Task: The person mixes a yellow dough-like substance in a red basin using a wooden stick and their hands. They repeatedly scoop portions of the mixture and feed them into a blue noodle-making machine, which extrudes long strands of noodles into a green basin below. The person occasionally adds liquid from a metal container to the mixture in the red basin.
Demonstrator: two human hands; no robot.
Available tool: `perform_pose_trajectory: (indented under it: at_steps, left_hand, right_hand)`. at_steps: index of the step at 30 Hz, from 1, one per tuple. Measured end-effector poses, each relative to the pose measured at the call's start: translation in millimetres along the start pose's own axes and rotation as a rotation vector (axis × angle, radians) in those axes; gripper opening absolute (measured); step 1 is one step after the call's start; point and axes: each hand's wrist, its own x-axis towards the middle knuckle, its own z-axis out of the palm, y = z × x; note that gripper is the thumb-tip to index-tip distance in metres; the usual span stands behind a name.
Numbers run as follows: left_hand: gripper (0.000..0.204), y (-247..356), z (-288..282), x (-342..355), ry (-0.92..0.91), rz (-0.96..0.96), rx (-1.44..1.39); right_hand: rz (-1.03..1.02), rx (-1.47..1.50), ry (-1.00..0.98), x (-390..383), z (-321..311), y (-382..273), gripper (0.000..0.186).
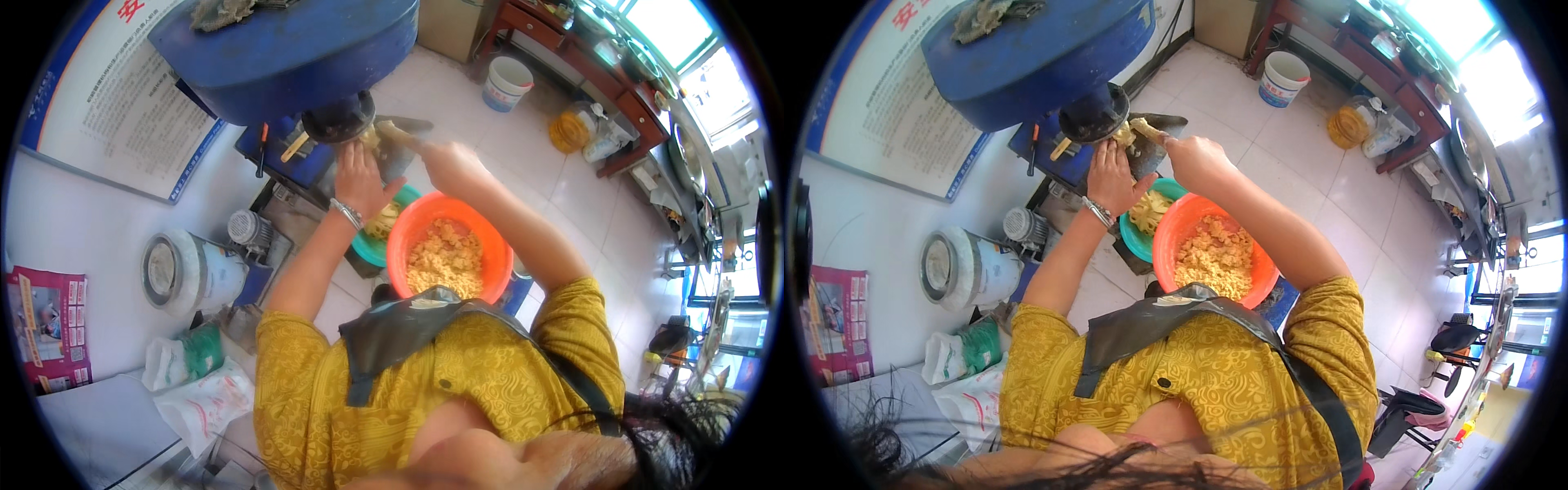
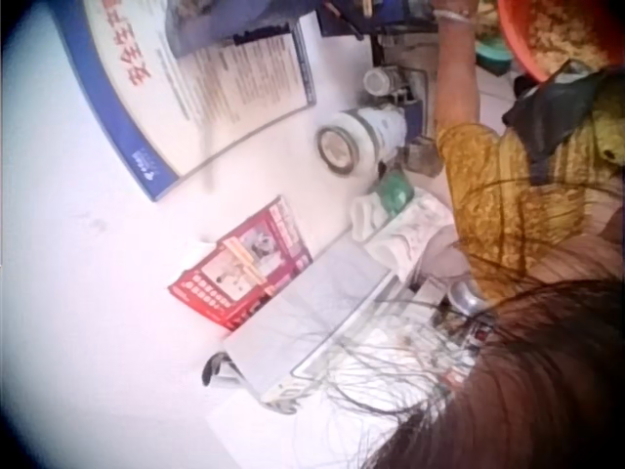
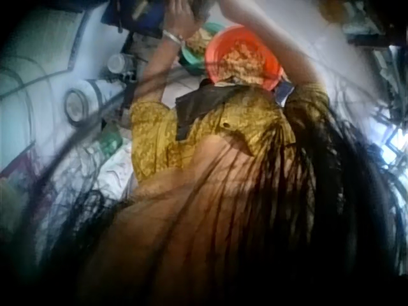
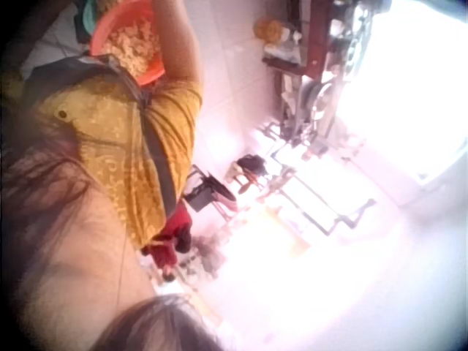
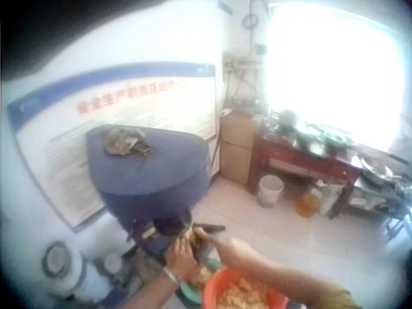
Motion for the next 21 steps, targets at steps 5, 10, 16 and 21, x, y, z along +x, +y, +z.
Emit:
perform_pose_trajectory:
  at_steps: [5, 10, 16, 21]
  left_hand:
    - [0.091, 3.2, -3.5, -1.6, 0.024, 0.024, -0.105]
    - [0.091, 3.9, 5.1, -2.0, 0.057, 0.078, -0.12]
    - [0.092, 3.0, 5.1, 5.9, 0.003, 0.07, -0.073]
    - [0.09, 5.8, -0.9, 9.3, -0.03, 0.091, 0.005]
  right_hand:
    - [0.018, -0.051, -0.072, -8.1, 2.3, -6.5, 0.051]
    - [-0.053, -0.064, -0.023, 4.3, 19.7, 1.7, 0.052]
    - [-0.015, -0.101, -0.096, 10.1, 7.2, -9.5, 0.052]
    - [-0.067, -0.136, -0.039, 12.7, 11.5, 1.0, 0.05]
